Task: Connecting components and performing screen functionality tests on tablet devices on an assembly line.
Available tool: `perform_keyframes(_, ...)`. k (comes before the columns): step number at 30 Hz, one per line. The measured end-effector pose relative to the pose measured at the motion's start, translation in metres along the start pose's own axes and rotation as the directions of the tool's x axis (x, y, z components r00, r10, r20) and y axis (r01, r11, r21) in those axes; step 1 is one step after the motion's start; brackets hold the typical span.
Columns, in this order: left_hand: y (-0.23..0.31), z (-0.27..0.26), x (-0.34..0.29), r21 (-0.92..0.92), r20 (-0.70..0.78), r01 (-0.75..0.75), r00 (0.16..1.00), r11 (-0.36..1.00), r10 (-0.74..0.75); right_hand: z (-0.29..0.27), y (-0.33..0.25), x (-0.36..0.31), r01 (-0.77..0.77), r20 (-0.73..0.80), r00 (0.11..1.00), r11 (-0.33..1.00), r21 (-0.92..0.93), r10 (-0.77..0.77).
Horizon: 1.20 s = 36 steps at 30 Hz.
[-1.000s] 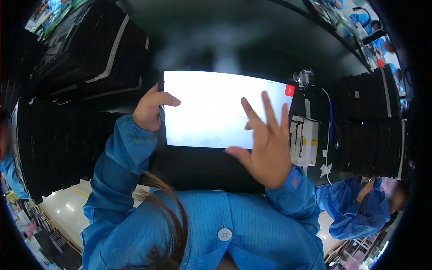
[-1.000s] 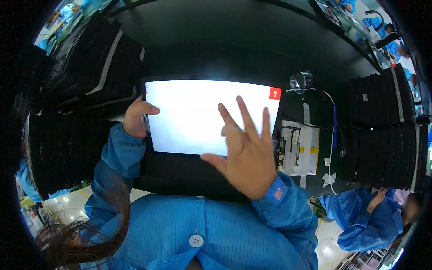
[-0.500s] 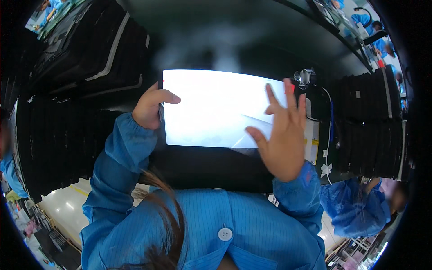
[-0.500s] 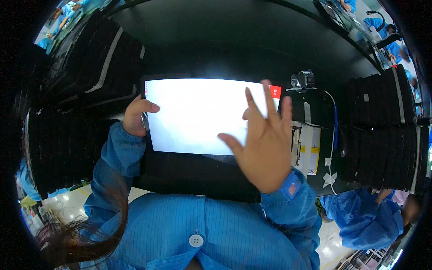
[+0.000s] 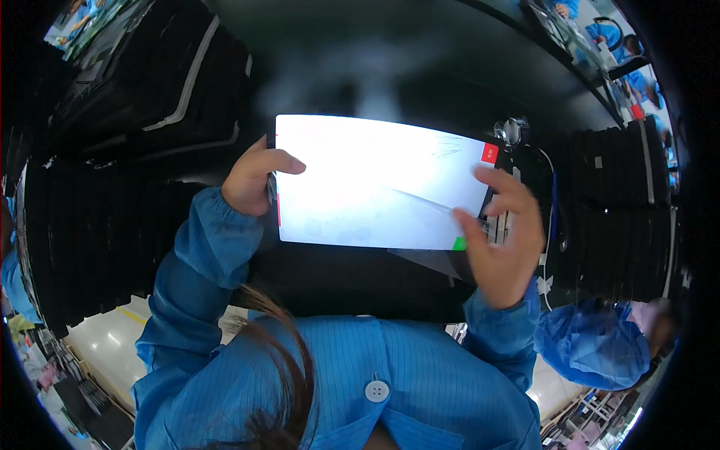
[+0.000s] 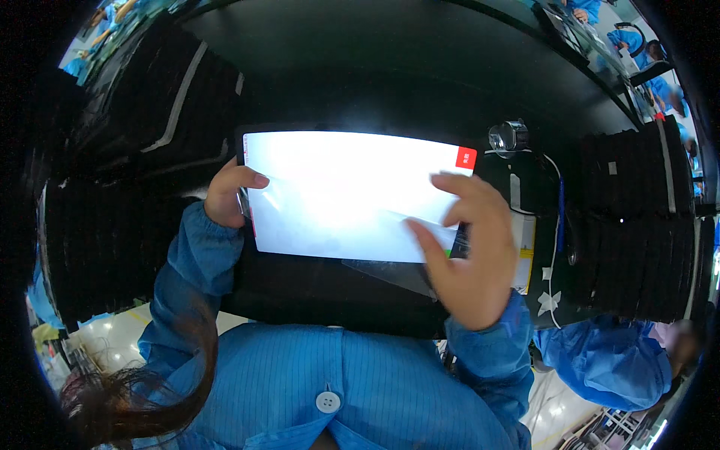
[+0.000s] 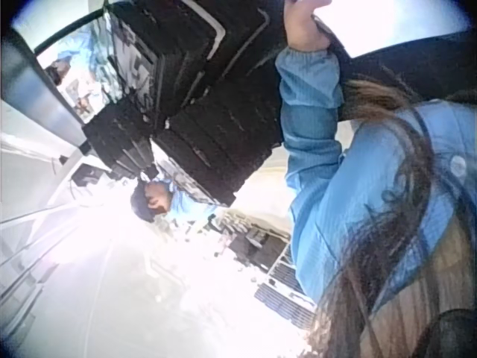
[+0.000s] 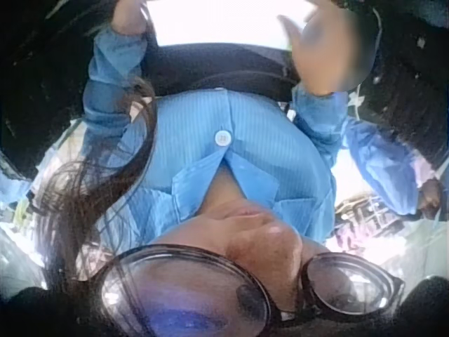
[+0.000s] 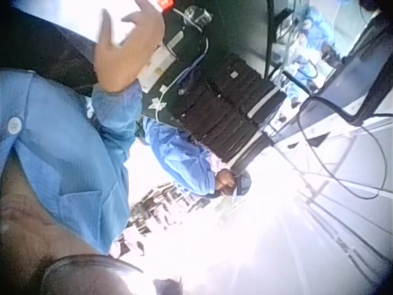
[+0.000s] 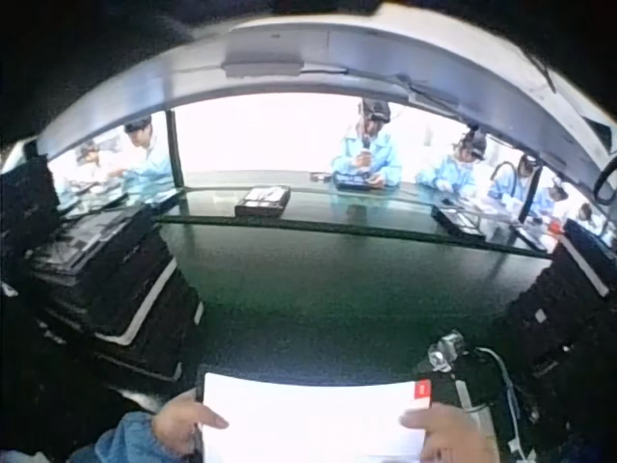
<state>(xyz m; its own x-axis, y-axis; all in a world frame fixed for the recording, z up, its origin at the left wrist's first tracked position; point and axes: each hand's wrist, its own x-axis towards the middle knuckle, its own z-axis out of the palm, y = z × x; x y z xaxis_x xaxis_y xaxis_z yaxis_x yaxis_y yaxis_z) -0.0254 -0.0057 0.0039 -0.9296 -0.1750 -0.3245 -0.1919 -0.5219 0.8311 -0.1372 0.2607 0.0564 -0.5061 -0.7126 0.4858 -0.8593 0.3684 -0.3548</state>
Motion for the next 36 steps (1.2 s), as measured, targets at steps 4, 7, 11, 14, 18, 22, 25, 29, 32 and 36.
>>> perform_keyframes(4,-0.003,-0.003,0.001,-0.021,0.022,-0.003,1.000,1.000,0.003,-0.012,0.015,-0.006,-0.274,-0.084,0.951,0.938,0.214,0.297)
perform_keyframes(7,-0.004,-0.003,0.002,-0.046,0.051,-0.015,0.999,0.999,0.017,-0.013,0.021,-0.003,-0.230,0.012,0.973,0.968,0.104,0.230)
perform_keyframes(11,-0.005,-0.004,0.003,-0.053,0.056,-0.017,0.998,0.998,0.020,-0.010,0.026,0.002,0.068,0.174,0.984,0.980,-0.187,-0.035)
perform_keyframes(14,-0.004,-0.004,0.002,-0.038,0.031,-0.010,0.999,0.999,0.011,-0.006,0.026,0.001,0.105,0.220,0.974,0.971,-0.213,-0.058)
perform_keyframes(18,-0.001,-0.001,0.000,-0.010,-0.009,0.004,1.000,1.000,-0.004,-0.013,0.022,-0.002,0.040,0.116,0.993,0.987,-0.158,-0.022)
perform_keyframes(22,-0.001,-0.002,0.001,0.003,-0.012,0.002,1.000,1.000,-0.002,-0.013,0.027,-0.004,-0.017,-0.052,0.999,0.998,-0.066,0.013)
perform_keyframes(25,0.000,0.000,0.000,0.000,-0.031,0.017,0.999,1.000,-0.017,-0.014,0.029,-0.006,-0.032,-0.022,0.999,0.999,0.014,0.032)
perform_keyframes(29,-0.001,-0.002,0.000,-0.015,-0.017,0.003,1.000,1.000,-0.004,-0.013,0.030,-0.002,-0.044,0.018,0.999,0.998,0.044,0.043)
perform_keyframes(32,-0.001,-0.002,0.000,-0.046,-0.003,-0.007,1.000,0.999,0.007,-0.012,0.031,0.004,-0.088,0.051,0.995,0.995,0.046,0.086)
perform_keyframes(36,-0.002,-0.003,0.003,-0.027,0.020,-0.004,1.000,1.000,0.004,-0.009,0.030,0.018,-0.014,0.192,0.981,0.997,-0.074,0.028)
